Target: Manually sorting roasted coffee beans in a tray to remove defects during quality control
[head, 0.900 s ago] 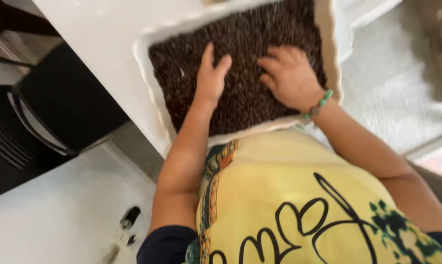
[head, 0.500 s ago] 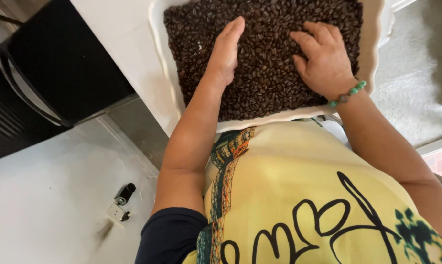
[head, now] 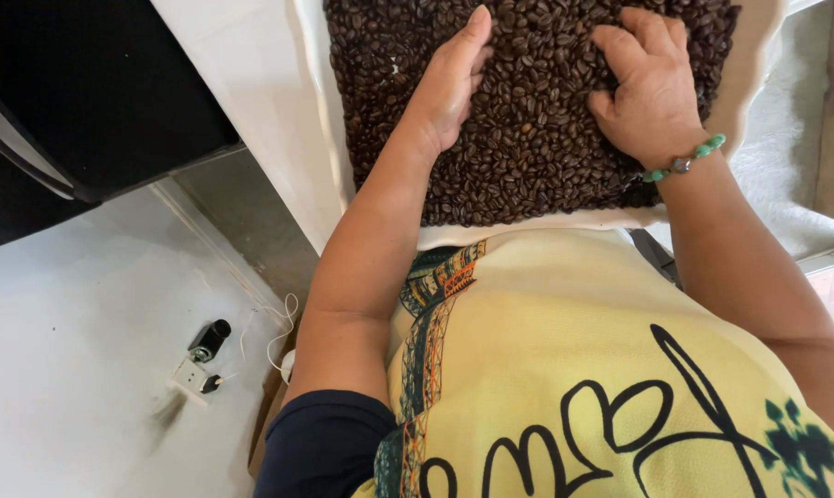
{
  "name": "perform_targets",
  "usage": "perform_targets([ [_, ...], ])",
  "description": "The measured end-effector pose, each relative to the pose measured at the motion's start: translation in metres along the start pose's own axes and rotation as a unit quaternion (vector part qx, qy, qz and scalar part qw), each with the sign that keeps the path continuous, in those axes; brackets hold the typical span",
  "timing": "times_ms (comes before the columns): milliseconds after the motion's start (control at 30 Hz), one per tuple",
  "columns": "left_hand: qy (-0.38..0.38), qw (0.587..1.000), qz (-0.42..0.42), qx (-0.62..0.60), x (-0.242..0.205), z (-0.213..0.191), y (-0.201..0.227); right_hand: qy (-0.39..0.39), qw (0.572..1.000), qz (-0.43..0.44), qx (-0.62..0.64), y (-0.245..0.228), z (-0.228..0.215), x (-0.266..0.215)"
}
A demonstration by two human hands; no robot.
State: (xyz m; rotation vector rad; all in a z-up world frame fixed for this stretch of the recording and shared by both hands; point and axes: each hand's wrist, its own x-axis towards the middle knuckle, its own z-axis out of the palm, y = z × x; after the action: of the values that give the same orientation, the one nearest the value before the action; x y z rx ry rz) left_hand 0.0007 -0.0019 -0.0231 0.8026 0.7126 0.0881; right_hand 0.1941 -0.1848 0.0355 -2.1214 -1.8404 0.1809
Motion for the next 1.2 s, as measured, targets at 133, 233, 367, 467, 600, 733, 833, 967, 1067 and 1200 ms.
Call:
perform_targets([
  [133,-0.008,1.0,-0.009,0.003,-0.004,0.001,0.007,-0.08,0.992,0.063,0.076,-0.007,-0.021,0.004],
  [233,-0.01,1.0,-0.009,-0.006,-0.003,0.001,0.01,-0.007,0.988,0.049,0.15,-0.015,-0.036,0.006],
  [367,-0.016,1.0,-0.022,0.001,-0.006,0.003,0.017,0.035,0.987,0.01,0.156,-0.017,-0.031,0.007],
  [467,-0.017,1.0,-0.026,0.0,-0.007,0.004,0.021,0.019,0.99,-0.011,0.137,-0.018,-0.024,0.014],
  [600,-0.011,0.999,-0.035,-0.005,-0.007,0.006,0.024,-0.007,0.992,-0.029,0.124,-0.017,-0.021,0.019],
  [733,-0.007,0.999,-0.041,-0.008,-0.006,0.006,0.025,-0.015,0.992,-0.029,0.123,-0.015,-0.018,0.018],
  [833,-0.01,0.999,-0.041,-0.007,-0.005,0.005,0.023,-0.012,0.992,-0.033,0.125,-0.015,-0.018,0.017],
  [967,-0.012,0.999,-0.049,-0.006,-0.003,0.003,0.019,0.012,0.989,-0.02,0.146,-0.011,-0.019,0.014],
  [1067,-0.017,0.999,-0.047,-0.015,-0.003,0.001,0.018,0.039,0.983,0.005,0.178,-0.003,-0.02,0.004],
  [1200,-0.024,0.999,-0.043,-0.024,0.0,-0.002,0.013,0.048,0.975,0.041,0.212,-0.004,-0.034,-0.003],
])
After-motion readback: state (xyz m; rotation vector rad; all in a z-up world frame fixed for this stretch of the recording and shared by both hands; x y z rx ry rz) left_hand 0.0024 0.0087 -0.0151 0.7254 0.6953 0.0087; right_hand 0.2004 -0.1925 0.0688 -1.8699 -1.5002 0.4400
